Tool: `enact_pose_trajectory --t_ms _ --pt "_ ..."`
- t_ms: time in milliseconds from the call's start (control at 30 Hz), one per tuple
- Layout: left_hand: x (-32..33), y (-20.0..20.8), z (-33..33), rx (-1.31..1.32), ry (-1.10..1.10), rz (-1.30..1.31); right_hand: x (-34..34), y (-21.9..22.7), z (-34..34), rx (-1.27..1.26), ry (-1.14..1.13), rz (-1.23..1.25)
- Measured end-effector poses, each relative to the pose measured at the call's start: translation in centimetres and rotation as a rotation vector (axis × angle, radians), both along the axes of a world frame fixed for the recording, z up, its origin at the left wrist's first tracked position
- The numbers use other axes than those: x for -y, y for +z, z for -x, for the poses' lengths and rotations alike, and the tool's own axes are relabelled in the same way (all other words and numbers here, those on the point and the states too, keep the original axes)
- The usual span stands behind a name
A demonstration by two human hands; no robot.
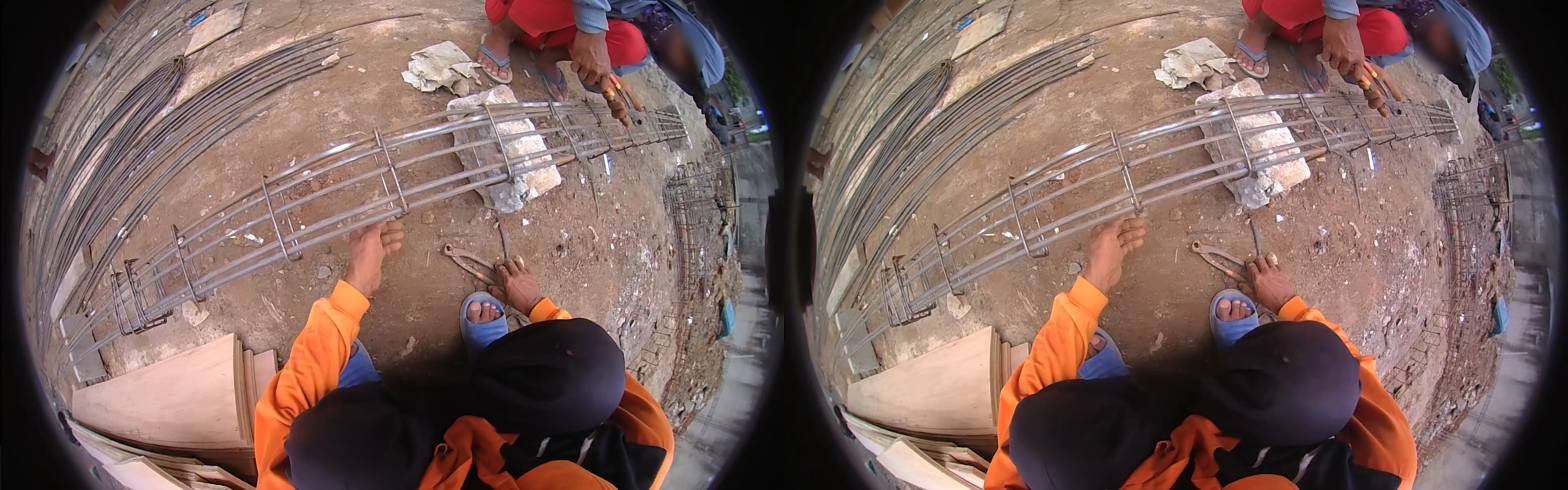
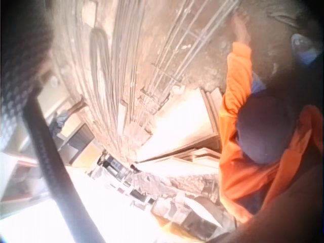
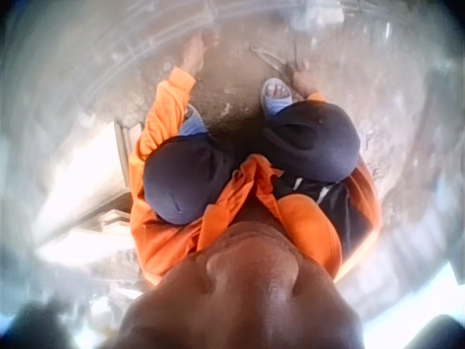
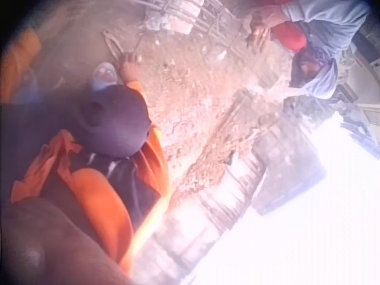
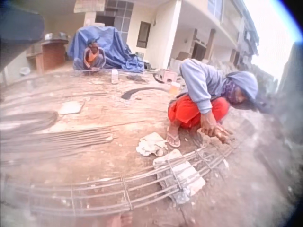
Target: The person ties intersecting steel bars into a rebar cage using wire and pliers. They repeatedly wrap wire around bar intersections and twist it with pliers to secure the joints.
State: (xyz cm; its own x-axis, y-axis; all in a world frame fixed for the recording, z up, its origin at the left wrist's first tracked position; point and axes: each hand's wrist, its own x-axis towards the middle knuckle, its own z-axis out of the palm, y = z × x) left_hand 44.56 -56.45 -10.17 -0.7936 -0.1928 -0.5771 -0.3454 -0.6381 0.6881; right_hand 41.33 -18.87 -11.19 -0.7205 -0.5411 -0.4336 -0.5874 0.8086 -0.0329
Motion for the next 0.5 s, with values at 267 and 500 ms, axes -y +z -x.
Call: enact_pose_trajectory --t_ms 267,500 --pt "0.4 -0.6 7.7 -0.039 0.127 -0.188 1.9 4.1 1.2 0.836 -0.800 0.407" --pt "-4.1 0.2 8.9 0.102 0.412 -0.069 4.0 14.6 -1.0 0.551 -0.180 0.512"
